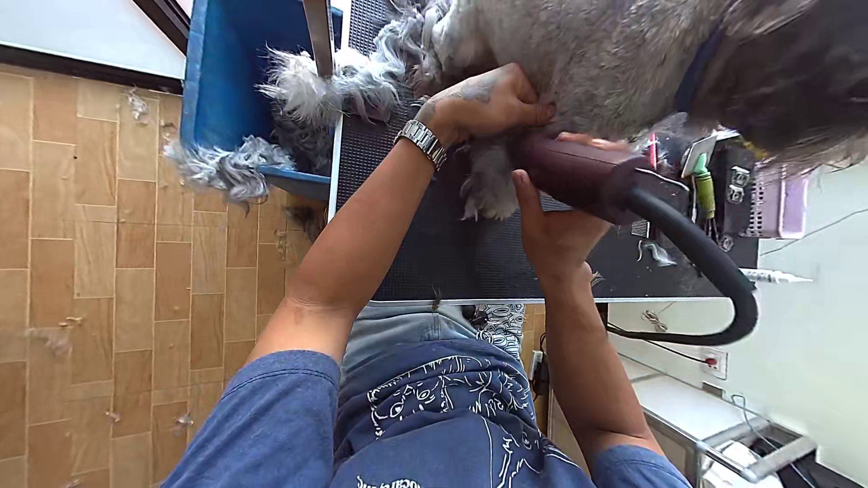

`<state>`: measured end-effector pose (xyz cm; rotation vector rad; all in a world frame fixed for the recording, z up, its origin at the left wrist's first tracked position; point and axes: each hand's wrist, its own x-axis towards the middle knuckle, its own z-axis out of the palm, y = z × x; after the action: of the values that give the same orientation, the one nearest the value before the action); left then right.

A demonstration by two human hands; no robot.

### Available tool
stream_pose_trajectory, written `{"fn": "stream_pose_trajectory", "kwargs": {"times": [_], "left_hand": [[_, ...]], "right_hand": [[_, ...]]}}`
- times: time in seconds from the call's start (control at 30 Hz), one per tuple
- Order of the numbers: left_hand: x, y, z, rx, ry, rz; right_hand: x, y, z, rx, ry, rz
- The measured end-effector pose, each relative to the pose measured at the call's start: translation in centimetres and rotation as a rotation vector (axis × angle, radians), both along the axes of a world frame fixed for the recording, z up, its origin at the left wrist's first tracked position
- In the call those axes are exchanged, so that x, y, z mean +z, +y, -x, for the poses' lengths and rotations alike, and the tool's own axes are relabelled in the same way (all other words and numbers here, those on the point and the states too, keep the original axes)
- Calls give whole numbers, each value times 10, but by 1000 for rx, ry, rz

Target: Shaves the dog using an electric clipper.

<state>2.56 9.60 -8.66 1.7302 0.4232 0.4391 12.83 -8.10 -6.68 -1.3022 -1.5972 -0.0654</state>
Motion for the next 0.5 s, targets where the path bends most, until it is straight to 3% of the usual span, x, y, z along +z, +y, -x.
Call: {"fn": "stream_pose_trajectory", "kwargs": {"times": [0.1, 0.2, 0.37, 0.5], "left_hand": [[-1, -5, -2, -39, -53, 75], [-7, -13, -6, -113, -154, 176], [0, -21, -8, -102, -140, 289], [-2, -17, -13, -105, -143, 291]], "right_hand": [[6, -17, -3, -34, -134, 245], [31, -35, -15, 96, -155, 386], [55, -39, -22, 84, -53, 100], [35, -17, -16, 143, 42, -12]]}}
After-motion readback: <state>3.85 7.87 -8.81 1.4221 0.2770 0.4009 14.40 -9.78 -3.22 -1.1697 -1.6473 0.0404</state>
